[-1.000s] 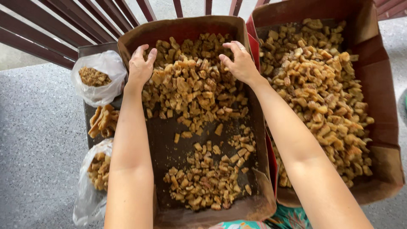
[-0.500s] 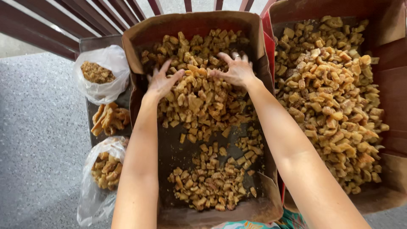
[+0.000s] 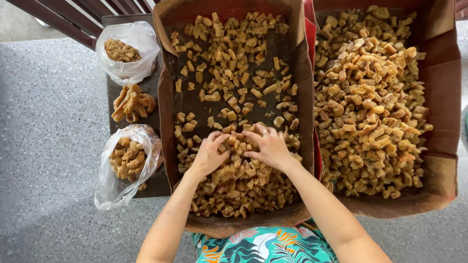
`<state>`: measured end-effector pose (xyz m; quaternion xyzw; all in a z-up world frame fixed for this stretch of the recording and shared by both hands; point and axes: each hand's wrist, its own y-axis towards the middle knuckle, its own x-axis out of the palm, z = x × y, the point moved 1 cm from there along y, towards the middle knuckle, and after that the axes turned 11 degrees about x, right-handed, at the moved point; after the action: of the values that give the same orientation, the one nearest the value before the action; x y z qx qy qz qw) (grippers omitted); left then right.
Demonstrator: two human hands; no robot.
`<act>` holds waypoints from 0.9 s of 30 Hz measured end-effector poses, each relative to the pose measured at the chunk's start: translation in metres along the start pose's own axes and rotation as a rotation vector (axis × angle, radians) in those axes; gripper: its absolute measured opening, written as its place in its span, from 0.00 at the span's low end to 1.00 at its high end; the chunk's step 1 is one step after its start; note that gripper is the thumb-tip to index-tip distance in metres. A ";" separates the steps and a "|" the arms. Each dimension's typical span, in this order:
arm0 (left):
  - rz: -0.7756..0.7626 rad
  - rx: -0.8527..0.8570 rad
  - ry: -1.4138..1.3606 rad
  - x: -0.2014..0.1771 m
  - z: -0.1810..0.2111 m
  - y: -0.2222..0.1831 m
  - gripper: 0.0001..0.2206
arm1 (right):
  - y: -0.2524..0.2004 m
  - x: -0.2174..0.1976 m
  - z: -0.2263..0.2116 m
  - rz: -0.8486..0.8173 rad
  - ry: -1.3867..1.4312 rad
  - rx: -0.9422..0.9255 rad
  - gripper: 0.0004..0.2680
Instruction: The person repeatedly scoops dried fruit pieces from a cardboard box with both hands, inspects them, and transfers them to a second box. The person occasionally spreads the pieces within the boxes to access more items.
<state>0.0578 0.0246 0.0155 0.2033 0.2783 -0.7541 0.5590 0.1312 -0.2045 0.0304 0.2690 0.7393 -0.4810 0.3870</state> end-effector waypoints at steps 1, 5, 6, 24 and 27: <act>-0.049 -0.020 -0.073 -0.002 0.010 -0.004 0.27 | -0.012 0.000 -0.002 0.018 0.033 -0.046 0.25; -0.332 -0.008 -0.110 -0.033 0.050 -0.011 0.33 | -0.039 -0.020 0.000 -0.129 0.206 -0.216 0.21; -0.429 0.016 -0.058 -0.043 0.055 -0.006 0.35 | -0.042 -0.028 0.002 -0.224 0.259 -0.250 0.21; 0.430 -0.349 -0.131 -0.158 -0.131 0.313 0.38 | 0.345 -0.107 0.111 0.317 0.518 0.312 0.37; 0.293 -0.546 -0.236 -0.145 -0.114 0.336 0.37 | 0.368 -0.097 0.092 0.257 0.524 0.449 0.34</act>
<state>0.4211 0.1306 -0.0468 -0.0048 0.3713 -0.5817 0.7237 0.4974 -0.1474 -0.0958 0.5519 0.6494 -0.4937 0.1732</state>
